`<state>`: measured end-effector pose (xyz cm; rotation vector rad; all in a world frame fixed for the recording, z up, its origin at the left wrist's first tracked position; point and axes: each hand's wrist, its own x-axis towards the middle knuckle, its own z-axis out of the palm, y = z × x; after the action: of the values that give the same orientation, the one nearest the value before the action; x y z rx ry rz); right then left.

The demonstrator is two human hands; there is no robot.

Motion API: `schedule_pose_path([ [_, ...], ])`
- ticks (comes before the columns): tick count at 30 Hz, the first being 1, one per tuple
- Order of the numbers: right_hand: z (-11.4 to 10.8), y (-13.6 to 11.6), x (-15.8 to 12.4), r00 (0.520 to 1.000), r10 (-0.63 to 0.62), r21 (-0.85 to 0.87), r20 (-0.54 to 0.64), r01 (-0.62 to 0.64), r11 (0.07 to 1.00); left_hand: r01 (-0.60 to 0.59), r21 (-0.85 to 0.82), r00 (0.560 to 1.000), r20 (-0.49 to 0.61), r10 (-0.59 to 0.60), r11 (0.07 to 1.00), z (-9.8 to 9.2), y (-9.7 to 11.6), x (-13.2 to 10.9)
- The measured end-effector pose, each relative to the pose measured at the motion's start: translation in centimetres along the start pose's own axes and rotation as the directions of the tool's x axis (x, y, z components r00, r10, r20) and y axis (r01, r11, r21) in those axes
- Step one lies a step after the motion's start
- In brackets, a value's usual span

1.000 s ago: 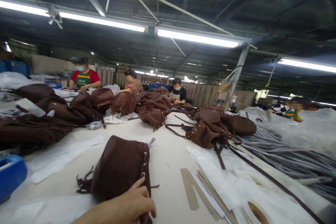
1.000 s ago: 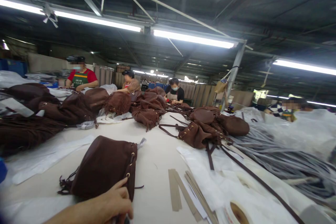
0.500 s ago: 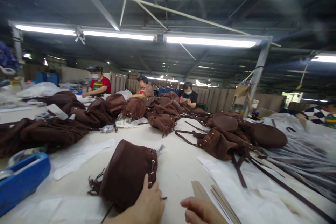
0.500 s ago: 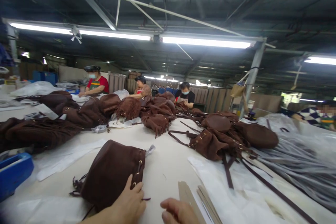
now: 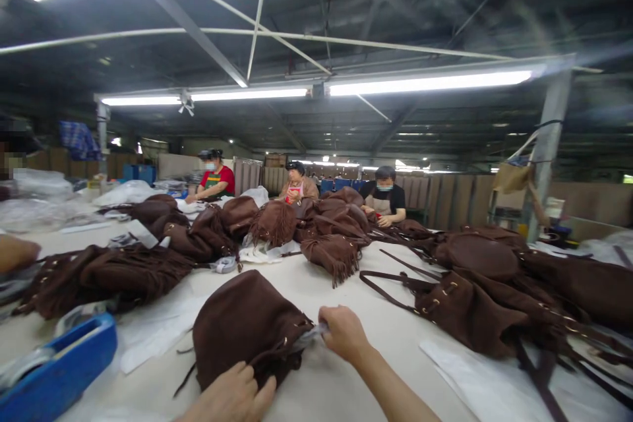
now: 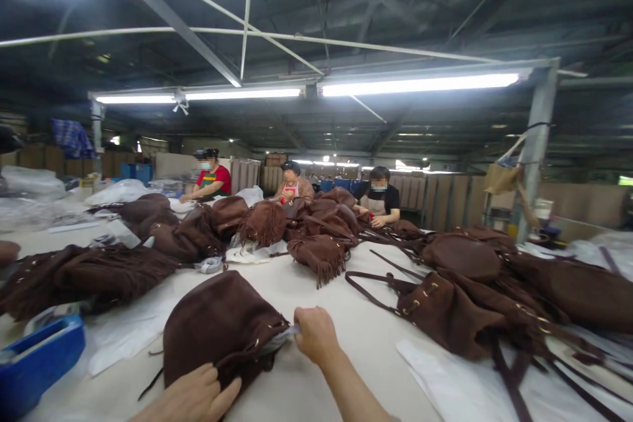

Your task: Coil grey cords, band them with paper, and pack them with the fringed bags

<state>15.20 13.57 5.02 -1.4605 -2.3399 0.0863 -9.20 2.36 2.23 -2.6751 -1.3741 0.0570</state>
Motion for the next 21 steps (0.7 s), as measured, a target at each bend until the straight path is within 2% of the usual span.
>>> schedule_pose_path([
  [2, -1.5, -0.4, 0.5, 1.000, -0.018, 0.072, -0.012, 0.019, 0.997, 0.169, 0.000, 0.984, 0.048, -0.169, 0.986, -1.3, -0.2, 0.7],
  [4, -3.4, -1.2, 0.4, 0.995, -0.094, 0.161, 0.021, 0.089, 0.983, 0.256, 0.001, 0.966, 0.031, -0.256, 0.967, -2.1, -0.6, 1.5],
  [7, -5.7, -2.6, -0.8, 0.969, -0.235, 0.295, 0.071, 0.204, 0.933, 0.265, -0.014, 0.964, -0.013, -0.265, 0.964, -2.4, -1.8, 2.8],
  [9, -6.5, -3.0, -2.2, 0.956, -0.287, 0.366, 0.057, 0.248, 0.897, 0.271, -0.029, 0.962, -0.025, -0.272, 0.962, -2.3, -2.7, 3.5],
  [12, -7.0, -2.4, -4.5, 0.967, -0.252, 0.427, -0.040, 0.244, 0.871, 0.307, -0.062, 0.949, -0.049, -0.310, 0.950, -2.2, -3.2, 4.0],
  [14, -7.2, -1.8, -5.8, 0.970, -0.217, 0.431, -0.108, 0.242, 0.869, 0.322, -0.094, 0.943, -0.062, -0.328, 0.942, -2.6, -2.6, 3.9],
  [16, -7.3, -1.4, -6.7, 0.962, -0.240, 0.417, -0.131, 0.273, 0.867, 0.302, -0.125, 0.945, -0.093, -0.314, 0.945, -3.5, -1.2, 3.8],
  [18, -7.1, -1.5, -7.3, 0.950, -0.291, 0.404, -0.117, 0.313, 0.859, 0.217, -0.193, 0.955, -0.159, -0.249, 0.957, -4.6, 0.7, 3.5],
  [20, -6.6, -1.8, -7.8, 0.938, -0.326, 0.399, -0.113, 0.344, 0.850, 0.064, -0.388, 0.962, -0.221, -0.160, 0.919, -5.4, 2.5, 3.3],
  [21, -6.1, -1.9, -8.1, 0.939, -0.321, 0.388, -0.121, 0.343, 0.856, -0.003, -0.507, 0.963, -0.233, -0.133, 0.862, -5.6, 3.4, 3.3],
])
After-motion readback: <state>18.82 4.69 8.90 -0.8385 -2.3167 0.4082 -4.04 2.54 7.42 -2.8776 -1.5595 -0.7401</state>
